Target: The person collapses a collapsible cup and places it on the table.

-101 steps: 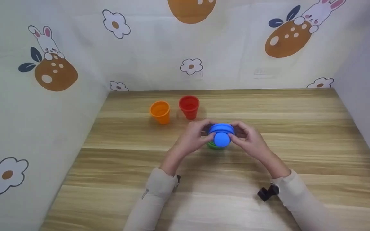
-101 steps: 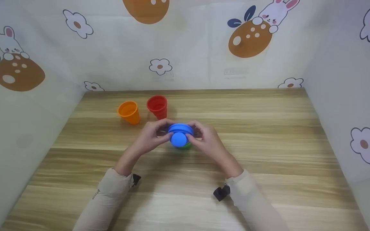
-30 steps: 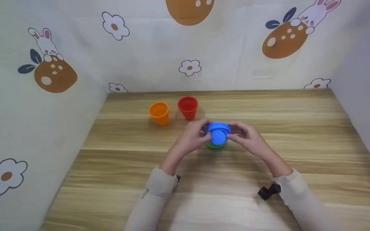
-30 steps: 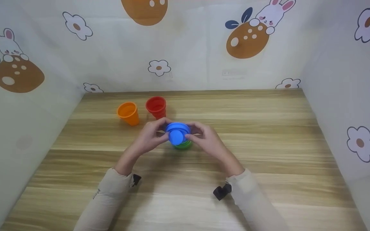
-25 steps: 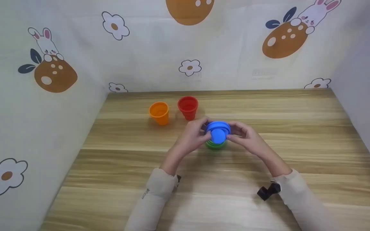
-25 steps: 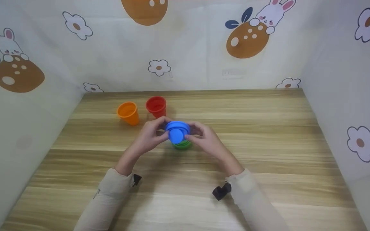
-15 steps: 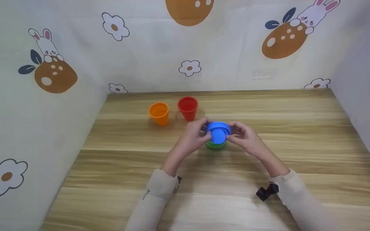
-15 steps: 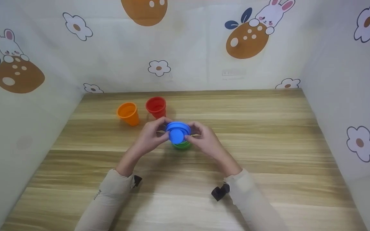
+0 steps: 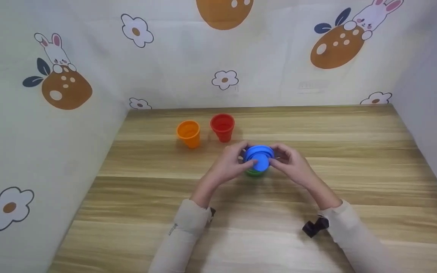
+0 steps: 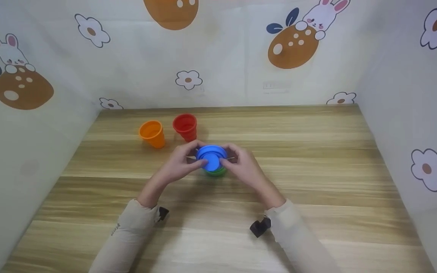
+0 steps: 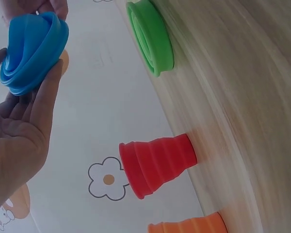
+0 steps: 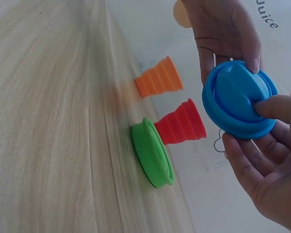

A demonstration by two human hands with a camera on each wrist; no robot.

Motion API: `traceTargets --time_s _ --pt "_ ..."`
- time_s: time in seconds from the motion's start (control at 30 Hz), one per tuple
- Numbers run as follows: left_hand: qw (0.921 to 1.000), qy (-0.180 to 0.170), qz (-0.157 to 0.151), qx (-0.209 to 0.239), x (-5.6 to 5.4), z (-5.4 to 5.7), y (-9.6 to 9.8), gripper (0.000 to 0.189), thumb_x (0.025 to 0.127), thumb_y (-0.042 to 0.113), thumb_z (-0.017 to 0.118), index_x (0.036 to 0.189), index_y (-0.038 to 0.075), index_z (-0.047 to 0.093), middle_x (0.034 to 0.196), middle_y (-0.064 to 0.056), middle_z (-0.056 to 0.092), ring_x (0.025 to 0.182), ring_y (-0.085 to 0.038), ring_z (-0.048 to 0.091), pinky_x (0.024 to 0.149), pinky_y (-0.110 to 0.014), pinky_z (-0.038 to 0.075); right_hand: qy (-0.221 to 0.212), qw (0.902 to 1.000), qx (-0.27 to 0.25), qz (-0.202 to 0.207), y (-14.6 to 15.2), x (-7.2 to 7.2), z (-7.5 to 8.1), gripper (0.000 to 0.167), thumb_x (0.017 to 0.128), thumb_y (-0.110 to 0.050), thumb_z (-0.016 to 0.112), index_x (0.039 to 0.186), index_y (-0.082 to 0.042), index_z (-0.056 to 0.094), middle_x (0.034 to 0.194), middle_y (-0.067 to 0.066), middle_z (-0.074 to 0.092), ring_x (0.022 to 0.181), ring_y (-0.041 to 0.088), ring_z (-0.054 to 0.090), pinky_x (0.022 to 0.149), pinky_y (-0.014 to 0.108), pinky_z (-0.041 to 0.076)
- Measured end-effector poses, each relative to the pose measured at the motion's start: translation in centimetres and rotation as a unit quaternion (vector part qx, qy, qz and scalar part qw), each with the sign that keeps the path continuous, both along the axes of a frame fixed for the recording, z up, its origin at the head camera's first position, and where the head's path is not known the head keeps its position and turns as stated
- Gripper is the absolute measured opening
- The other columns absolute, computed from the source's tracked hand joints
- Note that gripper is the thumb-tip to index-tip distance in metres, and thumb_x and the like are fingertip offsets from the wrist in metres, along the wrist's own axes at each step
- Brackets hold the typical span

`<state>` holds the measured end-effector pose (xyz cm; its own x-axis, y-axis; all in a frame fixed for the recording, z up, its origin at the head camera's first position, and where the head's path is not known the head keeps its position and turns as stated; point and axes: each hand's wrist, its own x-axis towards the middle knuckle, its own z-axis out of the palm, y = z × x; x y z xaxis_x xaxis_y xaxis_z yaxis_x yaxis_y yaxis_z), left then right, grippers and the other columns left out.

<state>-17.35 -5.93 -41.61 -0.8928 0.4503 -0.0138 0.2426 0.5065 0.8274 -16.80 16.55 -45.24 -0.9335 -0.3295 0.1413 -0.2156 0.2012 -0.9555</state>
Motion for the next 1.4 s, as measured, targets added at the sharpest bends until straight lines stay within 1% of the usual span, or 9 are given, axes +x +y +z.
traceTargets --time_s 0.2,0.37,0.57,0.7,0.8,0.93,1.13,1.27,1.4 --pt "0.9991 0.010 0.010 0.040 -0.1 -0.1 -0.1 0.033 0.093 0.020 0.070 0.124 0.014 0.060 0.119 -0.003 0.064 0.107 -0.019 0.061 0.094 -0.032 0.057 -0.032 0.9959 -0.061 0.059 0.4 -0.1 -0.1 0.047 0.095 -0.004 0.061 0.139 0.008 0.047 0.134 0.022 0.058 0.114 0.004 0.062 0.097 0.020 0.053" --pt "0.9982 0.008 0.021 0.056 -0.1 0.0 -0.1 0.032 0.094 0.019 0.070 0.124 0.015 0.060 0.119 -0.003 0.064 0.108 -0.019 0.060 0.095 -0.032 0.057 -0.048 0.9931 -0.080 0.070 0.3 -0.2 -0.1 0.051 0.095 -0.004 0.063 0.140 0.009 0.043 0.133 0.014 0.059 0.115 0.006 0.062 0.097 0.021 0.053" --pt "0.9976 0.002 0.037 0.058 -0.1 -0.2 0.0 0.034 0.093 0.018 0.070 0.125 0.015 0.059 0.120 -0.002 0.064 0.111 -0.018 0.059 0.099 -0.036 0.056 -0.027 0.9945 -0.079 0.063 -0.2 -0.2 -0.3 0.047 0.094 0.000 0.062 0.136 0.011 0.043 0.130 0.013 0.060 0.112 0.004 0.063 0.094 0.020 0.055" --pt "0.9976 0.008 0.041 0.055 -0.1 -0.2 0.2 0.034 0.094 0.018 0.070 0.125 0.013 0.058 0.120 -0.003 0.064 0.113 -0.020 0.059 0.101 -0.035 0.054 -0.014 0.9970 -0.066 0.038 -0.6 -0.2 -0.4 0.044 0.093 0.004 0.061 0.133 0.012 0.045 0.129 0.018 0.061 0.110 0.001 0.062 0.093 0.019 0.055" --pt "0.9975 0.012 0.045 0.053 0.0 -0.1 0.3 0.034 0.094 0.018 0.070 0.125 0.013 0.058 0.120 -0.004 0.064 0.112 -0.019 0.060 0.101 -0.033 0.054 -0.017 0.9975 -0.062 0.030 -0.8 -0.1 -0.4 0.044 0.093 0.003 0.060 0.134 0.011 0.046 0.132 0.024 0.059 0.111 -0.001 0.061 0.094 0.019 0.054" --pt "0.9973 0.015 0.051 0.051 0.0 0.0 0.4 0.035 0.093 0.018 0.070 0.126 0.013 0.058 0.121 -0.003 0.064 0.111 -0.018 0.060 0.100 -0.032 0.054 -0.021 0.9962 -0.070 0.048 -0.6 -0.1 -0.5 0.052 0.091 0.004 0.062 0.139 0.009 0.041 0.137 0.028 0.054 0.114 0.001 0.060 0.097 0.020 0.052" --pt "0.9970 0.027 0.049 0.054 0.0 0.0 0.5 0.035 0.093 0.015 0.070 0.125 0.011 0.058 0.121 -0.005 0.065 0.111 -0.020 0.061 0.100 -0.031 0.054 -0.016 0.9952 -0.071 0.066 -0.5 0.0 -0.5 0.059 0.091 0.002 0.066 0.142 0.008 0.037 0.133 0.024 0.056 0.112 0.005 0.061 0.095 0.021 0.053" --pt "0.9966 0.029 0.051 0.058 0.0 -0.2 0.5 0.036 0.093 0.014 0.069 0.127 0.010 0.057 0.121 -0.006 0.065 0.111 -0.020 0.061 0.100 -0.032 0.054 -0.006 0.9965 -0.066 0.052 -0.7 0.2 -0.4 0.056 0.091 0.005 0.064 0.140 0.007 0.038 0.133 0.027 0.056 0.111 0.004 0.061 0.095 0.020 0.053" --pt "0.9967 0.020 0.059 0.051 -0.1 -0.3 0.7 0.035 0.094 0.016 0.069 0.127 0.013 0.057 0.121 -0.003 0.064 0.110 -0.017 0.061 0.099 -0.031 0.054 -0.001 0.9983 -0.050 0.030 -1.0 0.3 -0.3 0.053 0.091 0.008 0.062 0.139 0.006 0.039 0.132 0.028 0.057 0.109 0.004 0.061 0.094 0.020 0.053"
